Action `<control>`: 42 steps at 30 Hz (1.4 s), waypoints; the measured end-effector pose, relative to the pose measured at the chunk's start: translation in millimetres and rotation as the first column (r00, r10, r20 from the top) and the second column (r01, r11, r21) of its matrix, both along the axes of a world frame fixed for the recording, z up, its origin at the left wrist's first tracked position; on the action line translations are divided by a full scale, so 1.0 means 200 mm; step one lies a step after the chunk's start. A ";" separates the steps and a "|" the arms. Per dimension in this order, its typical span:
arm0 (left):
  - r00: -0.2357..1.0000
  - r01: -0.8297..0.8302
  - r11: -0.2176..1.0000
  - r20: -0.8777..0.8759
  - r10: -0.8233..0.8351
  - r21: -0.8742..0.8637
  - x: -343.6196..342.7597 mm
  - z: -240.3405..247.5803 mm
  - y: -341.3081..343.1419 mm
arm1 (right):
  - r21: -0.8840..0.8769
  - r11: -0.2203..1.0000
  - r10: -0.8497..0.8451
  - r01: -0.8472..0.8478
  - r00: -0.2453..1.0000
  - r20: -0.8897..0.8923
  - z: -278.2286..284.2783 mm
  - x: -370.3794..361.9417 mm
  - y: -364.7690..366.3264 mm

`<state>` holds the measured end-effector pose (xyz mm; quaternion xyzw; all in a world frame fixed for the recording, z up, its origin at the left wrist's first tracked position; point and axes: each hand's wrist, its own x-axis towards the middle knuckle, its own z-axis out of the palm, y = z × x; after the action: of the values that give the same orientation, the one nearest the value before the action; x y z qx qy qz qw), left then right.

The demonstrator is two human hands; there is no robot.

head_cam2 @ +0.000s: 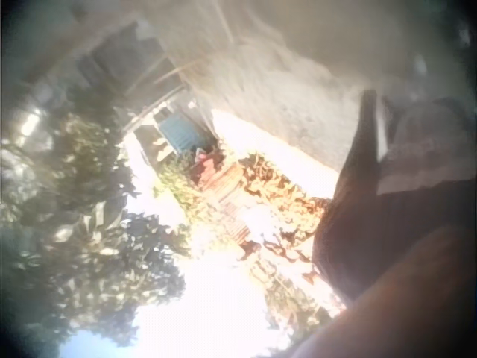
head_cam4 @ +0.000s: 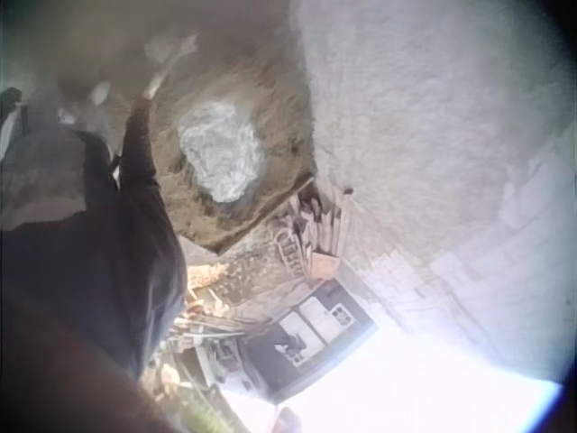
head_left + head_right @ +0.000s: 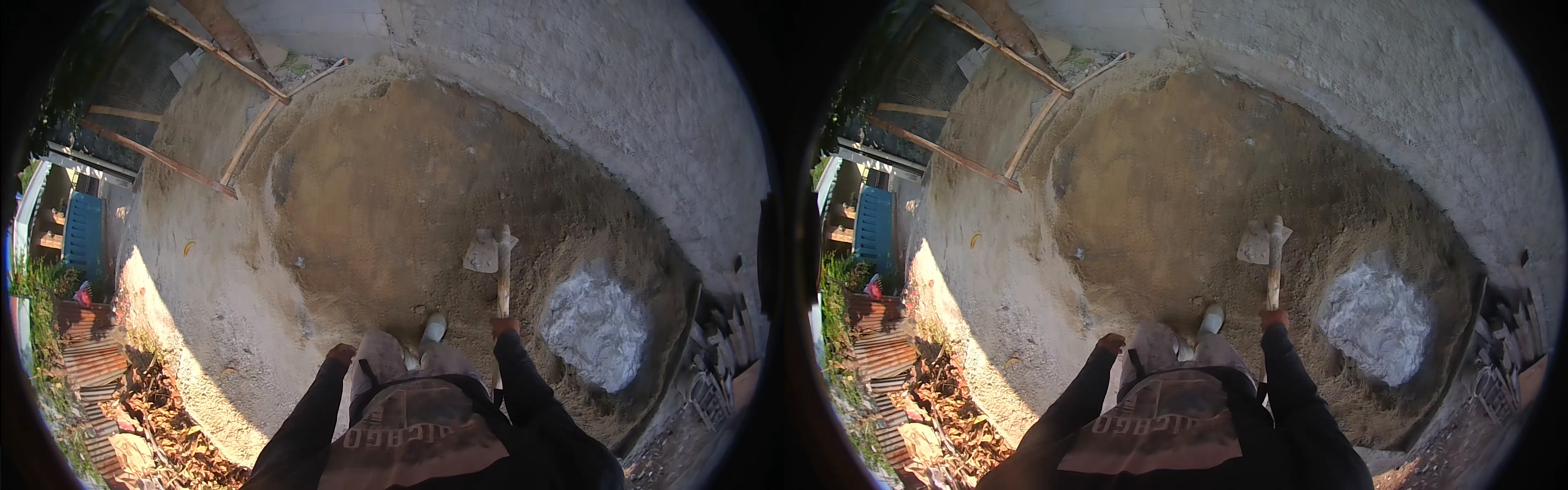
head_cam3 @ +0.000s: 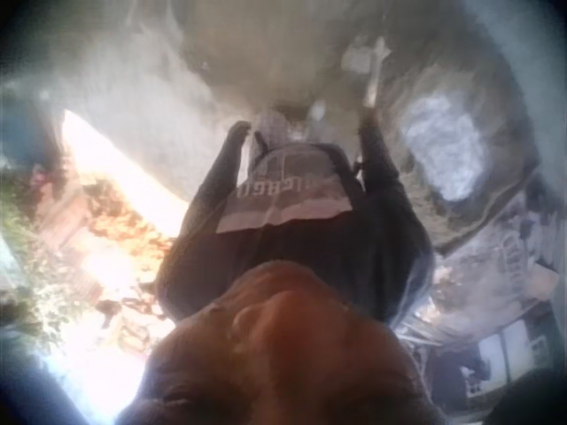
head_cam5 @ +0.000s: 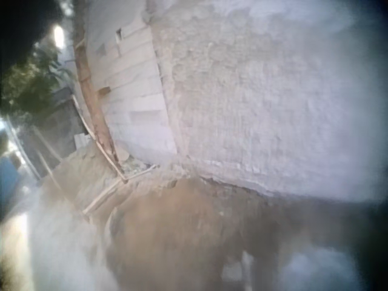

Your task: The person uses a hoe to mix a pile of sand and cement with water in a shallow pit.

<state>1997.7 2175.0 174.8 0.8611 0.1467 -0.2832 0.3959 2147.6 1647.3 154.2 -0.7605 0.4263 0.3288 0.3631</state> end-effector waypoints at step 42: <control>0.600 -0.630 0.770 -0.694 0.397 -0.105 3.74 -1.77 -2.48 | 0.609 0.608 -0.439 0.509 0.855 -0.276 -1.01 2.33 -0.24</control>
<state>2746.7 1679.2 -179.1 0.5491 0.4656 -0.4493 0.5290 2614.0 1598.5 -47.4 -0.4231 0.4843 0.3868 0.6609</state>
